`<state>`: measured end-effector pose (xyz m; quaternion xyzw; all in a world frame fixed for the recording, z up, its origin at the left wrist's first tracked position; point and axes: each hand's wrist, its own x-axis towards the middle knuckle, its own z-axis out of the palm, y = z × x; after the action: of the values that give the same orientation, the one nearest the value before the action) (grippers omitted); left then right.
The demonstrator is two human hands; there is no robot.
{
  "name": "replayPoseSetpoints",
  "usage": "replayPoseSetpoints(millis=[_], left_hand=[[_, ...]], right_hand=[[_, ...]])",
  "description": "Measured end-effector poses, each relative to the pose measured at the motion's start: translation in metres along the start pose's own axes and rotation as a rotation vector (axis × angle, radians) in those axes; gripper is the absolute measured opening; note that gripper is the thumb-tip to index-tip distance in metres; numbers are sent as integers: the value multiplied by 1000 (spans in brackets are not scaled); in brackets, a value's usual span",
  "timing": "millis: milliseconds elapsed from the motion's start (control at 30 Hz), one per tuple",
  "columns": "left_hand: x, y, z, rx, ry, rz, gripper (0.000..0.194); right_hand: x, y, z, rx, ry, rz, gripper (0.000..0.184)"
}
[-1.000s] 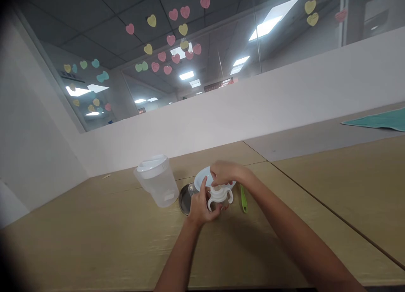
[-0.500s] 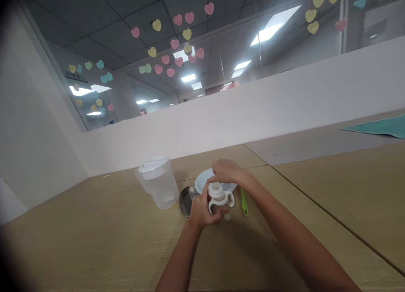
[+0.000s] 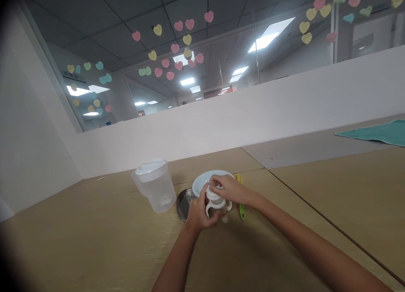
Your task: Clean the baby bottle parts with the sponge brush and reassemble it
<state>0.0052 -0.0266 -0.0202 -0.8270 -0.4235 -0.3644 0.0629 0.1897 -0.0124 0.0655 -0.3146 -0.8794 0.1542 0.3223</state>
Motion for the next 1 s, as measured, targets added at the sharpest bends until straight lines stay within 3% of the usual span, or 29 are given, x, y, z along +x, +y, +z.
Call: replayPoseSetpoints(millis=[167,267,367,500,667,800,900,1000], left_hand=[[0,-1,1,-32,-2,2,90],[0,-1,2,-39,-11,-2,90],[0,0,4,-54,-27,8,89],[1,4,4,-64,-44,-5,87],[1,3,4,-65,-54,-53,74],[2,3,3,-71,-47,-72,55],[2,4,2,-91,-56,-81,54],[3,4,1,-78,-60,-73,60]], right_hand=[[-20,20,29,224,85,1,27],[-30,33,52,309,259,-6,31],[-37,43,70,239,500,-70,29],[-43,44,75,213,634,-66,23],[-47,36,74,167,717,-94,18],[-50,32,80,82,714,-213,13],[-51,30,83,23,710,-339,19],[-49,29,80,81,719,-299,20]])
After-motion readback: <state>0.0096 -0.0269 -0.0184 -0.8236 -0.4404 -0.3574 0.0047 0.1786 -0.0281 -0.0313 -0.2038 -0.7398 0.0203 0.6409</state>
